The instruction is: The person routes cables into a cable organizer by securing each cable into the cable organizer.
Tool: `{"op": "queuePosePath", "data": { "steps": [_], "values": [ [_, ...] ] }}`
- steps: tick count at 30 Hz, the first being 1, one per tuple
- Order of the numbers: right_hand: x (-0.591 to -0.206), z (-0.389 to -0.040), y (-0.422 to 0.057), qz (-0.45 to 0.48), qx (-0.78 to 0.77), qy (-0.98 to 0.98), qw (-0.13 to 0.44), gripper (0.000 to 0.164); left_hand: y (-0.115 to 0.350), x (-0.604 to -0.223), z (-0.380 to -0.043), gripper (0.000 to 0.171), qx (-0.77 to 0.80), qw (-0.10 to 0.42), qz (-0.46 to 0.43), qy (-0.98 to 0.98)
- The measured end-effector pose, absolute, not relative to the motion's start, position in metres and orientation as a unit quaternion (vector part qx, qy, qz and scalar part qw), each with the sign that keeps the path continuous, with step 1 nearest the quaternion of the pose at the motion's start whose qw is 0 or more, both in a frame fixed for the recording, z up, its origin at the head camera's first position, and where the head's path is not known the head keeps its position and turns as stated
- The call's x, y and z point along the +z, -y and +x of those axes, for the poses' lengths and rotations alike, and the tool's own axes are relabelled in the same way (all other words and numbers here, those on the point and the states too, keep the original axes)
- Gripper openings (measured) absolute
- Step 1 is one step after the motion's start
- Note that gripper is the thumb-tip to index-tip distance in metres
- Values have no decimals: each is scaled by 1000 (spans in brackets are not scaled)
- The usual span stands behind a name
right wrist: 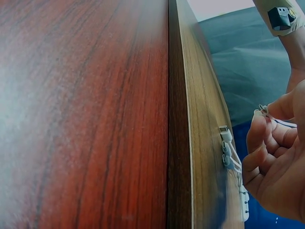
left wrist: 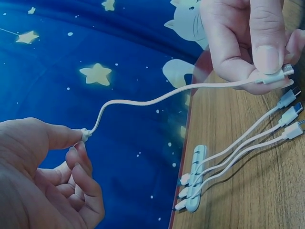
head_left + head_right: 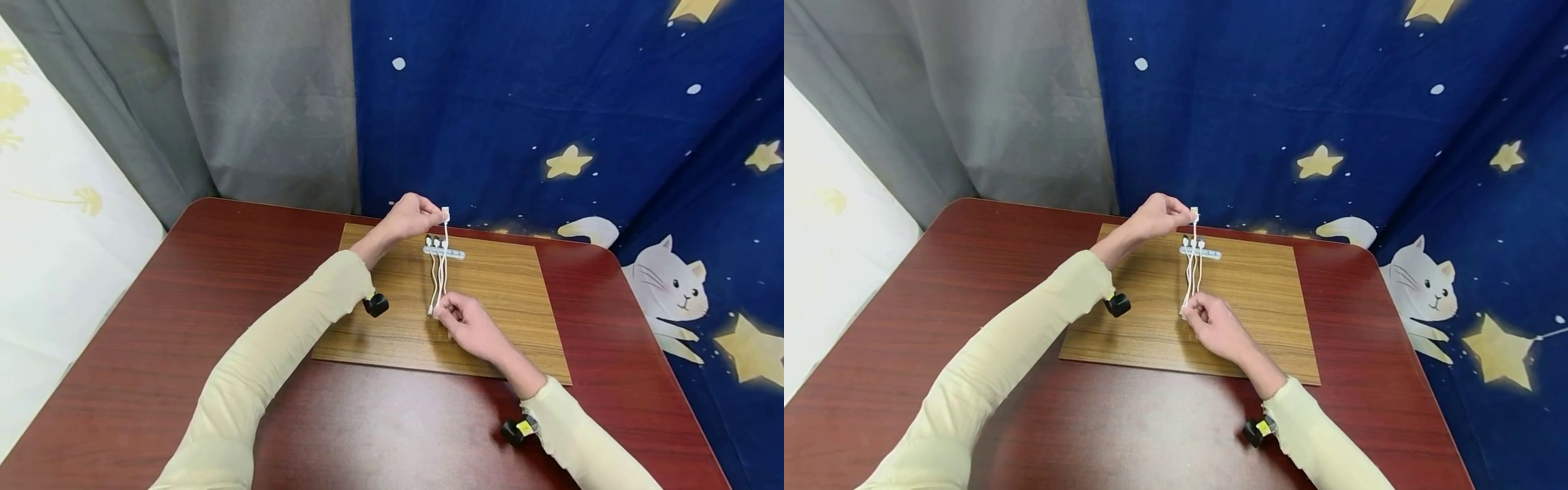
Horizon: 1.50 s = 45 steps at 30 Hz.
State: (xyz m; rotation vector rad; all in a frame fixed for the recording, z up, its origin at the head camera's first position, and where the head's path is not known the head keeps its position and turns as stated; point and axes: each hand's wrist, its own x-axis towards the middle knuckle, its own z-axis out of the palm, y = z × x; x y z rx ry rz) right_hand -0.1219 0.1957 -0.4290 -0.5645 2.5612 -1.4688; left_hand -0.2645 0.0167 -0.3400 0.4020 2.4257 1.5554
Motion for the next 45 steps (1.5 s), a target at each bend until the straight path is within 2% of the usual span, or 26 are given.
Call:
{"op": "queuePosePath", "data": {
  "steps": [7,23,31,45],
  "values": [
    [-430,-118,-199,-185,-479,-856,65,11,-22,-345,-265,28,522,123,132,-834],
    [-427,-114,-202,-200,-466,-861,43,12,-32,-355,-269,21,510,127,119,-842],
    [-425,-115,-204,-196,-450,-870,45,13,-35,-360,-272,21,509,144,114,-841],
    [-427,-115,-209,-168,-441,-880,55,10,-43,-370,-276,22,492,137,107,-853]
  ]
}}
